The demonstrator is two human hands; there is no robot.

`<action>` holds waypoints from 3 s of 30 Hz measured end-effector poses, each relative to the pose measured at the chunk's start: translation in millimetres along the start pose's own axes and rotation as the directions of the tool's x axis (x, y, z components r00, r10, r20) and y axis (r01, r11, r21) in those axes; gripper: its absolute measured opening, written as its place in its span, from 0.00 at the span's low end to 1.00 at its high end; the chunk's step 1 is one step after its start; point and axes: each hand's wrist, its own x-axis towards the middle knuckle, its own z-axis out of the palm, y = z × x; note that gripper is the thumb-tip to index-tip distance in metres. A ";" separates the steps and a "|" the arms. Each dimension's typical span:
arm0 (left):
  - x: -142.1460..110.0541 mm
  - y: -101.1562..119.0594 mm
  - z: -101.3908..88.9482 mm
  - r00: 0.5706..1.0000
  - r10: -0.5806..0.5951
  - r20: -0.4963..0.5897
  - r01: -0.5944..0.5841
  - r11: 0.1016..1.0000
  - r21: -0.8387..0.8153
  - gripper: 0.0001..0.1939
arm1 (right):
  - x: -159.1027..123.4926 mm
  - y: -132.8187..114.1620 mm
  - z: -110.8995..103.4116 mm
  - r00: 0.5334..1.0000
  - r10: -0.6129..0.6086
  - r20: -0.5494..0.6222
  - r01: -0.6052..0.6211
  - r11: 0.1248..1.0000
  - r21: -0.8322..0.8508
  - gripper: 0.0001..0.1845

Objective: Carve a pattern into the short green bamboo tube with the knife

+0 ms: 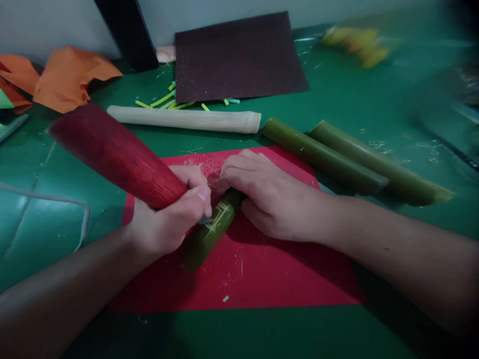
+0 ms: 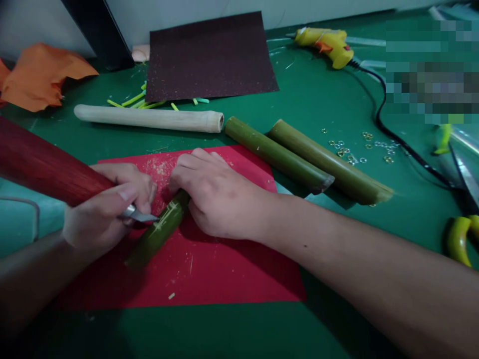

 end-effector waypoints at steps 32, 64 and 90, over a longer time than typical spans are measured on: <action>7.7 9.6 13.4 0.998 0.069 -0.012 -0.066 0.983 0.169 0.13 | 0.2 5.2 1.3 0.998 -0.063 -0.022 0.063 0.998 -0.015 0.14; 4.1 10.4 1.0 0.990 0.048 0.134 -0.085 0.955 0.285 0.15 | -0.7 2.0 -0.2 0.999 -0.040 0.020 0.042 0.997 -0.066 0.17; 4.0 8.2 5.9 0.999 0.018 -0.028 -0.018 0.999 0.028 0.14 | -2.7 -0.7 0.5 0.999 -0.033 -0.002 0.033 0.998 -0.046 0.18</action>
